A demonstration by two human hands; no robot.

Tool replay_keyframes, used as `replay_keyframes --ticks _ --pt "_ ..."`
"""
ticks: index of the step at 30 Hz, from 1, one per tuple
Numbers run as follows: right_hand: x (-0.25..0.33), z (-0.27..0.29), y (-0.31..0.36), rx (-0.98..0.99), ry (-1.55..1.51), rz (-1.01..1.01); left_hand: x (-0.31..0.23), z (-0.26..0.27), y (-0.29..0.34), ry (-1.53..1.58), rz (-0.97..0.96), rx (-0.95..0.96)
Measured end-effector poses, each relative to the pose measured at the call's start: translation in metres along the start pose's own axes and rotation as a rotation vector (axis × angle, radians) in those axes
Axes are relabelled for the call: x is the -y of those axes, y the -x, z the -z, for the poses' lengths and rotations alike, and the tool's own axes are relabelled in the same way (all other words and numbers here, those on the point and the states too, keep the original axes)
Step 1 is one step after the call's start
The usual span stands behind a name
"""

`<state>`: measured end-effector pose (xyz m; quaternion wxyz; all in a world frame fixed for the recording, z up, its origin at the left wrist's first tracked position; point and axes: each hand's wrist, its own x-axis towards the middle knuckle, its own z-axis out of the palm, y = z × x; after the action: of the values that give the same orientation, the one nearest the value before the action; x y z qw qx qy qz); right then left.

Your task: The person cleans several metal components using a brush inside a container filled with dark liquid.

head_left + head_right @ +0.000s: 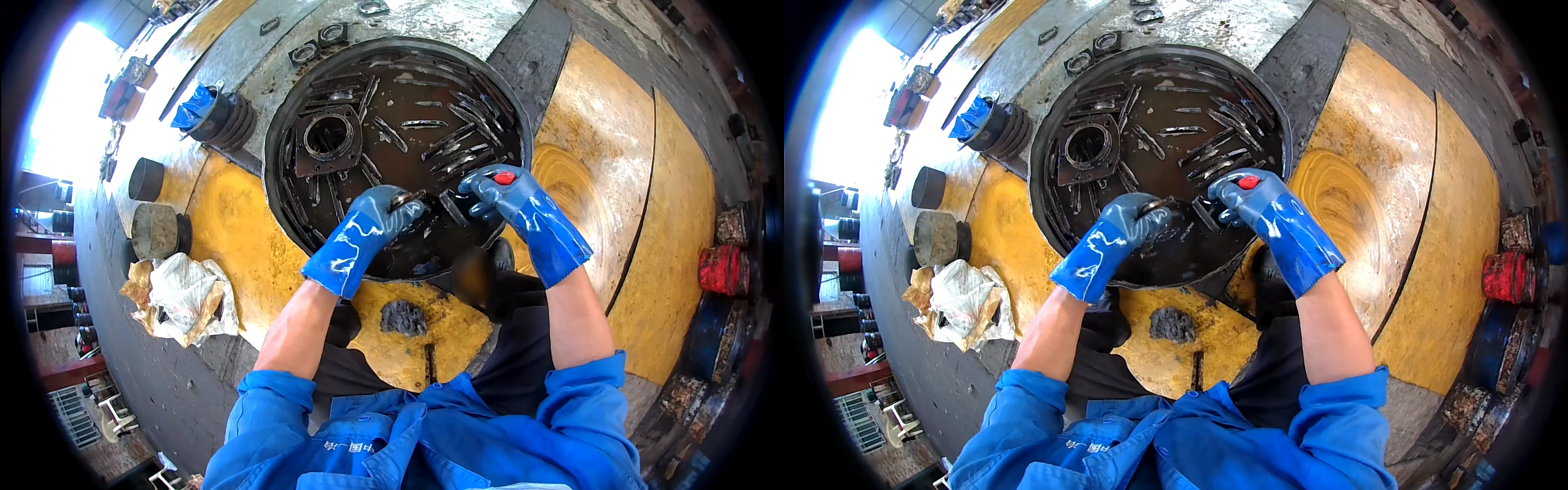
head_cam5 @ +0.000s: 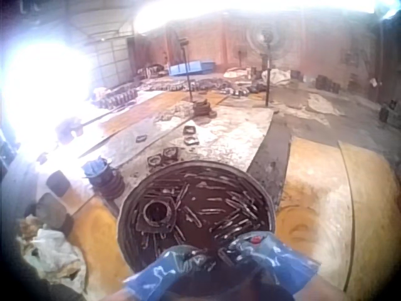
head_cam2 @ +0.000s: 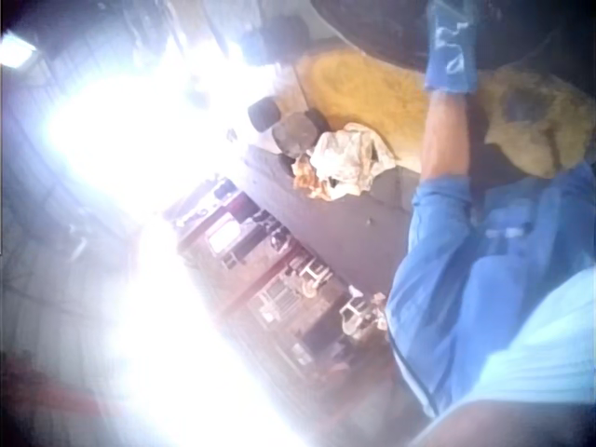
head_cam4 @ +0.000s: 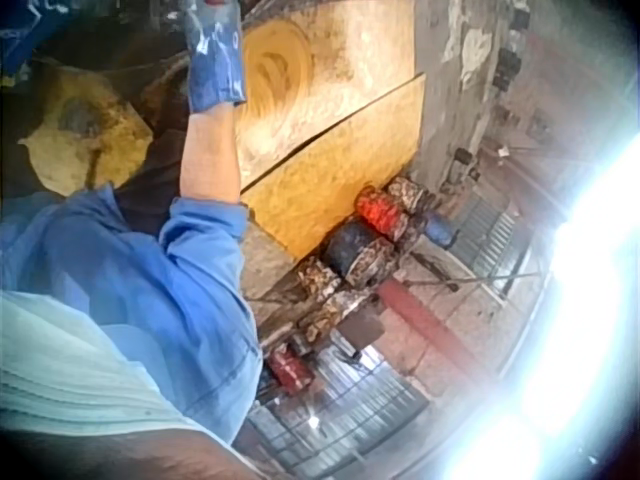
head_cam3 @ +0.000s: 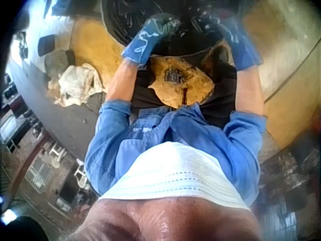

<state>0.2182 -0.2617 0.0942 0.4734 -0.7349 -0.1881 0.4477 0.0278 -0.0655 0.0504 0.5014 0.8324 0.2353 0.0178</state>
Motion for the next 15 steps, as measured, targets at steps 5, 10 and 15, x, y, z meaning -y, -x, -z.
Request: replay_keyframes --ticks 5,10,15 --pt "0.000 -0.009 -0.004 -0.026 0.083 -0.052 0.008 -0.014 -0.007 -0.202 0.089 0.142" --pt "0.003 -0.012 -0.006 -0.066 0.126 0.016 0.021 -0.036 -0.020 -0.371 0.067 0.210" --pt "-0.002 -0.013 -0.016 -0.066 0.250 0.049 0.037 -0.059 -0.039 -0.586 0.155 0.272"
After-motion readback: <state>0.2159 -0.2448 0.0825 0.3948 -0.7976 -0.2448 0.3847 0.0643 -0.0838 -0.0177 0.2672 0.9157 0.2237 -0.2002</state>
